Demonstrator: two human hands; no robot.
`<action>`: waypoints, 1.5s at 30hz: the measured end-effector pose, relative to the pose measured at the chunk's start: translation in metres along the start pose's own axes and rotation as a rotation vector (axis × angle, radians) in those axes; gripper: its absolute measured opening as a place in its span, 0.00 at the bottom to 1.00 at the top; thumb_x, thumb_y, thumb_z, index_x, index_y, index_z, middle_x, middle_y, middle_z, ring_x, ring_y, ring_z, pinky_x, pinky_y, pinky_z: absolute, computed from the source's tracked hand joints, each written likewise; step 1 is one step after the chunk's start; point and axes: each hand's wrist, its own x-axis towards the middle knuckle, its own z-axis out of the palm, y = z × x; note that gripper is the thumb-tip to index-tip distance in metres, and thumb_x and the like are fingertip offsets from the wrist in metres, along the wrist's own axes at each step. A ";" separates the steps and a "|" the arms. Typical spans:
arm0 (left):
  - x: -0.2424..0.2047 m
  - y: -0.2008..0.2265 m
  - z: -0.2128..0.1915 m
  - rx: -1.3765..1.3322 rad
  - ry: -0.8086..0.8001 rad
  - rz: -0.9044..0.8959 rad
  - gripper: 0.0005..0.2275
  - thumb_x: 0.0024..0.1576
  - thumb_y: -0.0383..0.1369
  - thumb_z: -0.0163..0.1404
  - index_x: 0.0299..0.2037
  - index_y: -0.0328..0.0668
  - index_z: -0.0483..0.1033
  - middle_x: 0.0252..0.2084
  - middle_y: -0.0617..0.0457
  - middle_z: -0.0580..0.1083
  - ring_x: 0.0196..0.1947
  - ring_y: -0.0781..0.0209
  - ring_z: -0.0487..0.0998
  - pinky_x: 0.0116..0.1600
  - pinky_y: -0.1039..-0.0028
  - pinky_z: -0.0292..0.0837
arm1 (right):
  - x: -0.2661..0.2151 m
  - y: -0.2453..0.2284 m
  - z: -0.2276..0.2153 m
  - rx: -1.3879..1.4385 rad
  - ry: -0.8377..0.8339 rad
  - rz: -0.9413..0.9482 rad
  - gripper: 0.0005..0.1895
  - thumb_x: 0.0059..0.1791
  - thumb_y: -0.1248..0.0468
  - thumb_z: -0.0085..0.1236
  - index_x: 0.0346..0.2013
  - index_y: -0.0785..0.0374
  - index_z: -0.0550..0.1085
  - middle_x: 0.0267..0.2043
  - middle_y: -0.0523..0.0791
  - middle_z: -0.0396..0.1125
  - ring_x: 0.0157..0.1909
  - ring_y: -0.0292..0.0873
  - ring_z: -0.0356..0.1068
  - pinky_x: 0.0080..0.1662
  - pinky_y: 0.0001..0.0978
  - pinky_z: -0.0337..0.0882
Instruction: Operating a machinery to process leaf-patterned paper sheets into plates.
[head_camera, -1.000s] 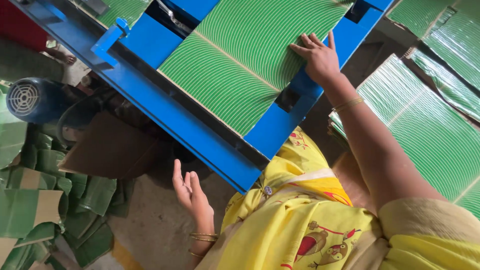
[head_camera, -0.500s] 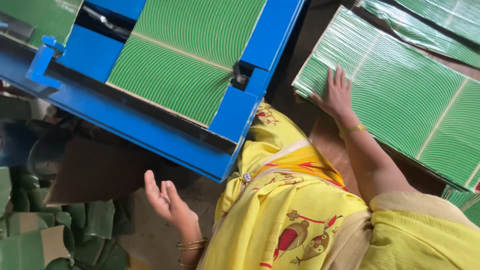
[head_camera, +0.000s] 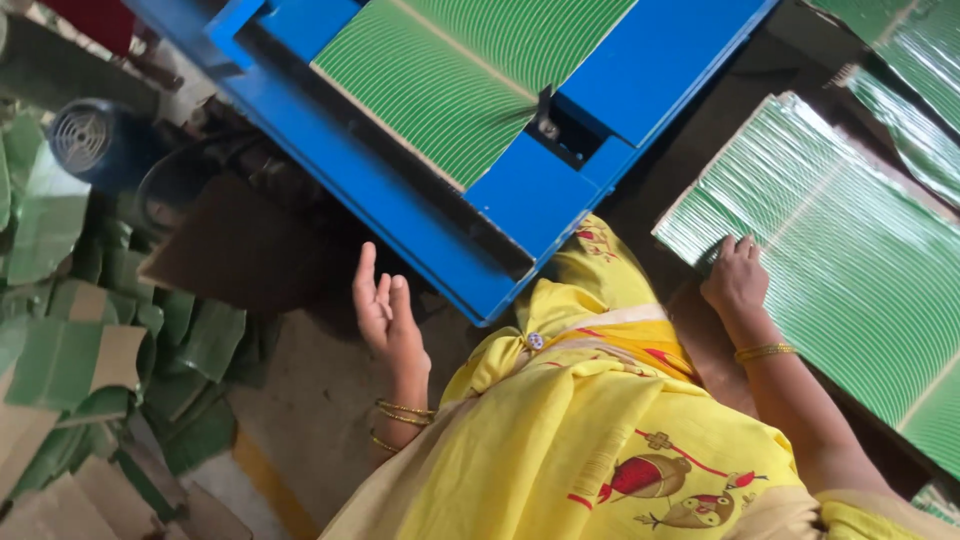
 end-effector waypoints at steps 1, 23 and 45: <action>-0.003 -0.002 -0.003 0.023 -0.009 -0.004 0.22 0.67 0.29 0.45 0.71 0.31 0.59 0.75 0.47 0.60 0.74 0.57 0.61 0.78 0.59 0.54 | 0.000 -0.002 0.005 -0.026 0.062 0.034 0.47 0.40 0.58 0.64 0.72 0.67 0.60 0.75 0.61 0.53 0.74 0.58 0.57 0.61 0.41 0.70; 0.018 0.038 -0.047 -0.856 -0.459 -0.312 0.31 0.66 0.50 0.46 0.75 0.48 0.49 0.71 0.39 0.64 0.68 0.49 0.70 0.61 0.60 0.74 | -0.131 -0.212 -0.347 0.222 0.426 -1.235 0.34 0.46 0.65 0.56 0.69 0.51 0.66 0.71 0.48 0.62 0.73 0.48 0.61 0.69 0.42 0.63; -0.011 -0.158 -0.161 -0.278 0.143 -0.791 0.19 0.58 0.41 0.58 0.50 0.31 0.76 0.41 0.48 0.79 0.37 0.61 0.80 0.41 0.71 0.78 | -0.045 -0.234 -0.236 0.216 0.297 -0.983 0.46 0.47 0.31 0.41 0.74 0.50 0.53 0.80 0.49 0.38 0.80 0.55 0.32 0.73 0.58 0.33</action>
